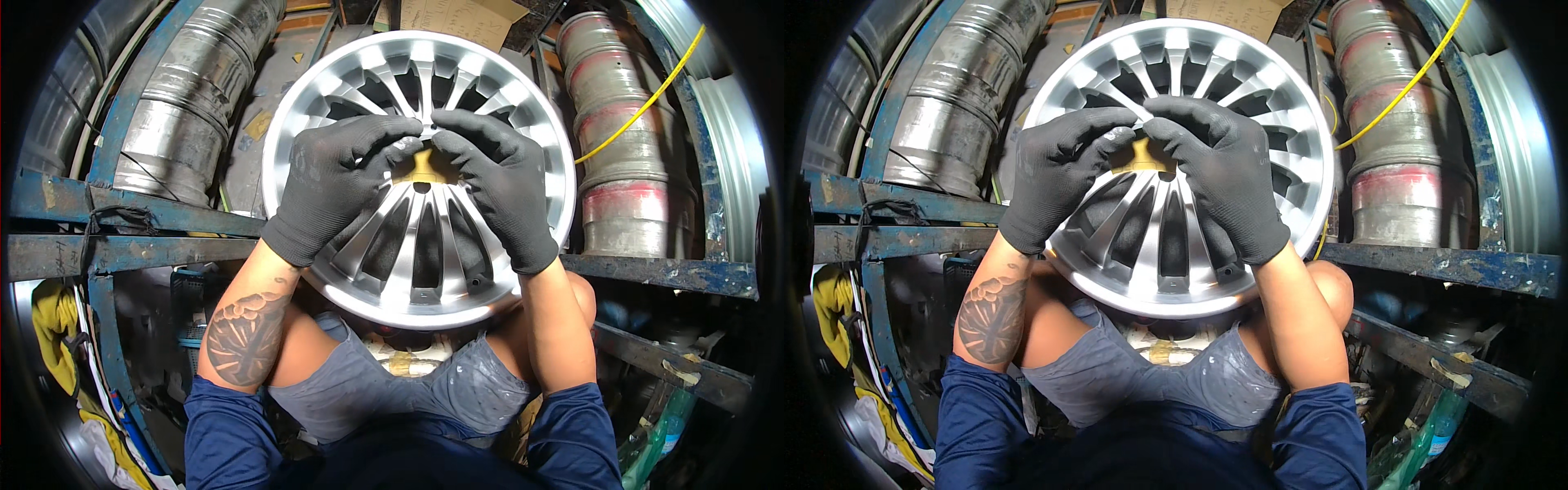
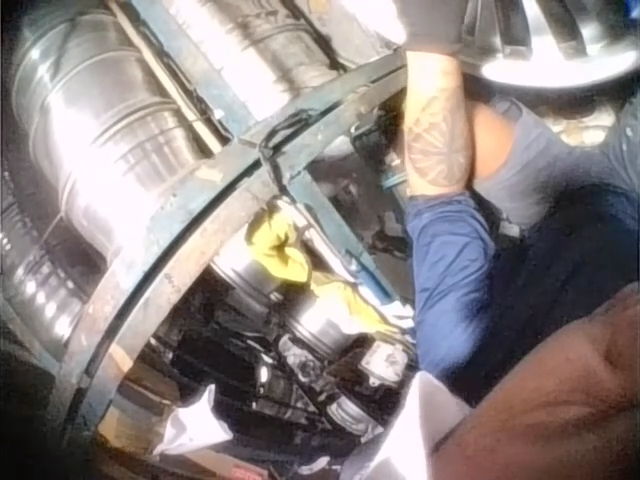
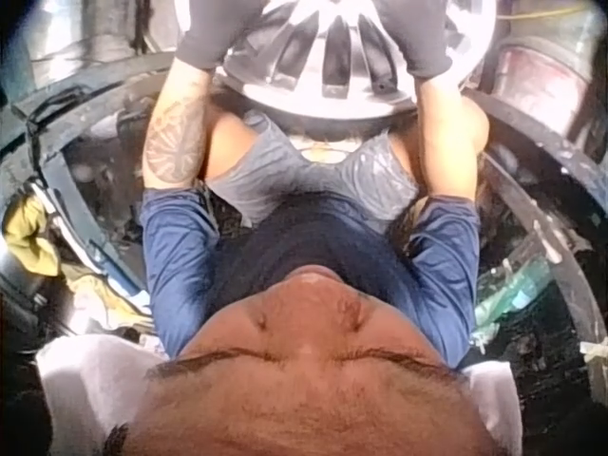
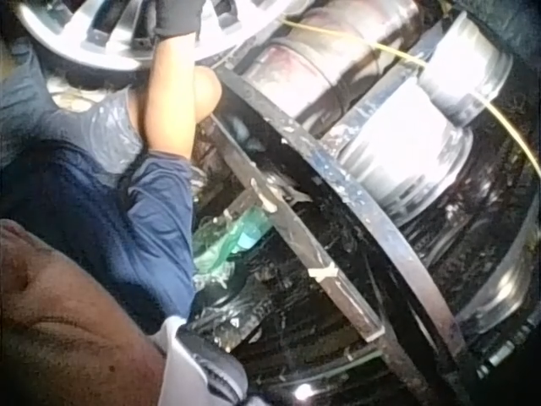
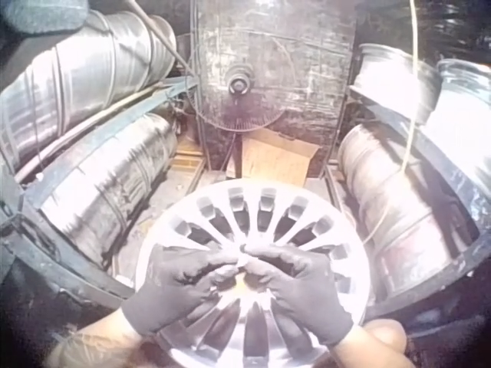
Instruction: Repairing and sanding the center cap of a silver alloy wheel rim.
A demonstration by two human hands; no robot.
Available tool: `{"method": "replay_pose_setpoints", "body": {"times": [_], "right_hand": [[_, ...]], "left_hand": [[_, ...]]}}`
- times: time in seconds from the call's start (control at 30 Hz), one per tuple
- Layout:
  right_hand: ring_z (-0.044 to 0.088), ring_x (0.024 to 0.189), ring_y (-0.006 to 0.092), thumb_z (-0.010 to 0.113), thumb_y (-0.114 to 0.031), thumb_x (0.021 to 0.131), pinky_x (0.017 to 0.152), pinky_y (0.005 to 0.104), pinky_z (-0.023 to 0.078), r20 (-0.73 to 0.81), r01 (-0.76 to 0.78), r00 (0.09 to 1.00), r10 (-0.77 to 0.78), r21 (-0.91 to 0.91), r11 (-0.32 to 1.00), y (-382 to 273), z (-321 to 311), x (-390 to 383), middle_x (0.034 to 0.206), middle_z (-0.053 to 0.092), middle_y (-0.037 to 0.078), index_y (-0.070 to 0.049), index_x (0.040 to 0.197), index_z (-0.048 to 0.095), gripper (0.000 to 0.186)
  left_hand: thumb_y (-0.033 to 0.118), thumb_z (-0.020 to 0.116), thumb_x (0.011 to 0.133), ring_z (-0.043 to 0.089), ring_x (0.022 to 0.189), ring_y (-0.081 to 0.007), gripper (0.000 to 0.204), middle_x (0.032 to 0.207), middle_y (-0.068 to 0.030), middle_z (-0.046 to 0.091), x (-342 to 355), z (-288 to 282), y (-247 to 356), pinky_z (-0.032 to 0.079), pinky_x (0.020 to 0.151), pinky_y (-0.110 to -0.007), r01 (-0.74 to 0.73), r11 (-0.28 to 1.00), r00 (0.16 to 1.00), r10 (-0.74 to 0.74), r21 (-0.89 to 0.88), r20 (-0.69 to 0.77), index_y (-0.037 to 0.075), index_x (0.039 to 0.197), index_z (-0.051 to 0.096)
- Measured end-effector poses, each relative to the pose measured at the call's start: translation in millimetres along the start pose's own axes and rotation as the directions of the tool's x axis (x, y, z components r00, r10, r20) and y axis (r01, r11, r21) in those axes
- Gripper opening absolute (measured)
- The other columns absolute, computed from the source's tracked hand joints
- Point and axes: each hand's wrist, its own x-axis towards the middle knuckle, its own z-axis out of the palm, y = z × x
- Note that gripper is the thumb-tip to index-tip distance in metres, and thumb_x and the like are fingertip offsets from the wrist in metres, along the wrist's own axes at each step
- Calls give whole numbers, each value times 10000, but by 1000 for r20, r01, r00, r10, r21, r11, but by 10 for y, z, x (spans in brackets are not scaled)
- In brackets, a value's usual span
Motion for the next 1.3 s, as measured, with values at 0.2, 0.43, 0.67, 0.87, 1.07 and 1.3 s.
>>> {"method": "replay_pose_setpoints", "body": {"times": [0.2,0.43,0.67,0.87,1.07,1.3], "right_hand": [[667,780,94,698,-90,931,693,219,536,93,-154,985,145,103,983,11,-68,-51,906,732,80,50,1072,728,201],[657,734,82,700,-146,941,670,212,521,85,-101,992,95,67,993,-19,-47,-59,842,735,67,35,1061,738,220],[654,717,56,689,-157,942,645,211,523,44,-26,999,28,-41,999,-2,-20,-54,833,748,45,-15,1010,767,176],[644,719,48,685,-106,936,619,195,513,6,2,1000,-2,3,1000,25,56,-77,846,735,29,-19,1026,751,141],[628,768,35,678,-174,968,682,188,513,154,-157,980,127,205,966,86,-19,1,899,718,26,-7,1068,726,200],[639,656,81,659,-307,986,601,225,498,-62,34,997,-45,-160,987,164,48,-5,747,699,29,-33,977,763,294]], "left_hand": [[56,690,918,709,838,-134,175,948,-90,756,21,49,52,559,742,-268,-13,1000,1000,14,21,-20,7,1080,735],[69,674,932,683,802,-92,149,901,-60,745,37,24,129,550,730,-242,170,974,985,-171,-151,8,-1,1045,742],[42,652,929,695,788,-113,133,901,-82,747,87,9,86,554,731,-255,72,997,997,-71,-40,24,3,1023,738],[54,691,903,706,791,-123,127,889,-82,745,125,-17,115,556,724,-258,74,996,997,-73,-54,26,20,1018,735],[6,727,866,697,885,-117,150,941,-70,717,54,46,107,549,798,-247,186,922,982,-184,-340,40,19,1014,704],[-59,666,898,691,926,-119,138,1028,-93,694,7,48,103,579,822,-241,323,791,946,-284,-520,155,-26,1031,661]]}}
